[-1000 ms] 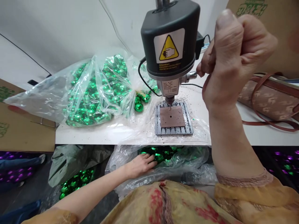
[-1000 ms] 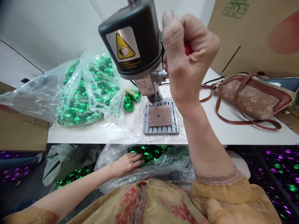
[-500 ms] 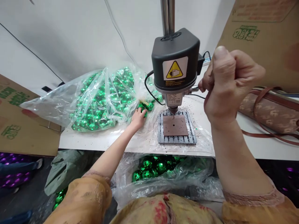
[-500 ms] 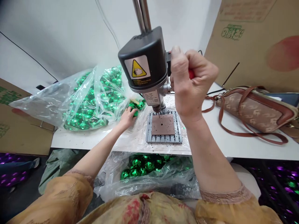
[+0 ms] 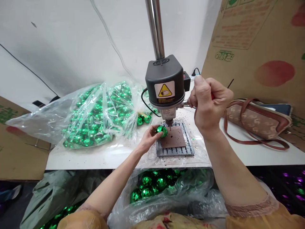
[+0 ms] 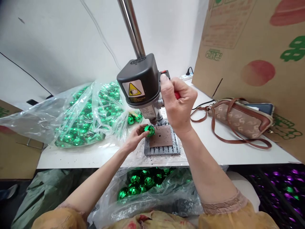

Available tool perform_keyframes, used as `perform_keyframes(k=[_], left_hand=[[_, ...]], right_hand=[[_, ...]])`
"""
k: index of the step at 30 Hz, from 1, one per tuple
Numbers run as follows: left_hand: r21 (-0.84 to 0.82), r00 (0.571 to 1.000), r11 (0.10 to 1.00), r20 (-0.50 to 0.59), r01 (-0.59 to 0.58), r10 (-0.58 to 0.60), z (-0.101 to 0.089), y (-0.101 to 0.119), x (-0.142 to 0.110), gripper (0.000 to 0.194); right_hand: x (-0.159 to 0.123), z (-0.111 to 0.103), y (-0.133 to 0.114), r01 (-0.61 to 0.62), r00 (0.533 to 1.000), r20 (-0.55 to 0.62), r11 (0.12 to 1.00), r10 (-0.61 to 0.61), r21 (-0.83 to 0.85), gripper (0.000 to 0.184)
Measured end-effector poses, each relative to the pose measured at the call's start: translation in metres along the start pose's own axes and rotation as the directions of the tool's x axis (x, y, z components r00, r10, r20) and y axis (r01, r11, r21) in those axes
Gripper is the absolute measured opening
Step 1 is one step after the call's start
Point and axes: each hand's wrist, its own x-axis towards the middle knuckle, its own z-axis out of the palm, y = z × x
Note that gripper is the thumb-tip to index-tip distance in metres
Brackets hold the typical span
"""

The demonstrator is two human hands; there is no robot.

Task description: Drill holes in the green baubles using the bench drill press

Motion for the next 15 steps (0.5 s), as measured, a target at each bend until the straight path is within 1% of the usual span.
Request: perform_keyframes(k=[3,6,10,15], left_hand=[[0.062,0.999,0.998,0.039,-0.029,0.027,0.003,-0.009,0.003,0.060],[0.165,0.997,0.985,0.066,-0.060,0.049,0.006,-0.011,0.005,0.062],[0.298,0.995,0.950,0.072,-0.091,0.073,0.011,-0.010,0.008,0.063],[0.365,0.988,0.919,0.074,-0.150,0.132,0.018,-0.011,0.008,0.059]], right_hand=[[0.000,-0.001,0.000,-0.018,1.000,0.019,1.000,0.018,0.009,0.052],[0.001,-0.002,0.000,-0.020,1.000,0.022,1.000,0.020,0.009,0.052],[0.001,-0.002,0.001,-0.025,0.999,0.023,1.000,0.025,0.004,0.052],[0.001,-0.002,0.002,-0.009,1.000,0.024,1.000,0.009,0.013,0.051]])
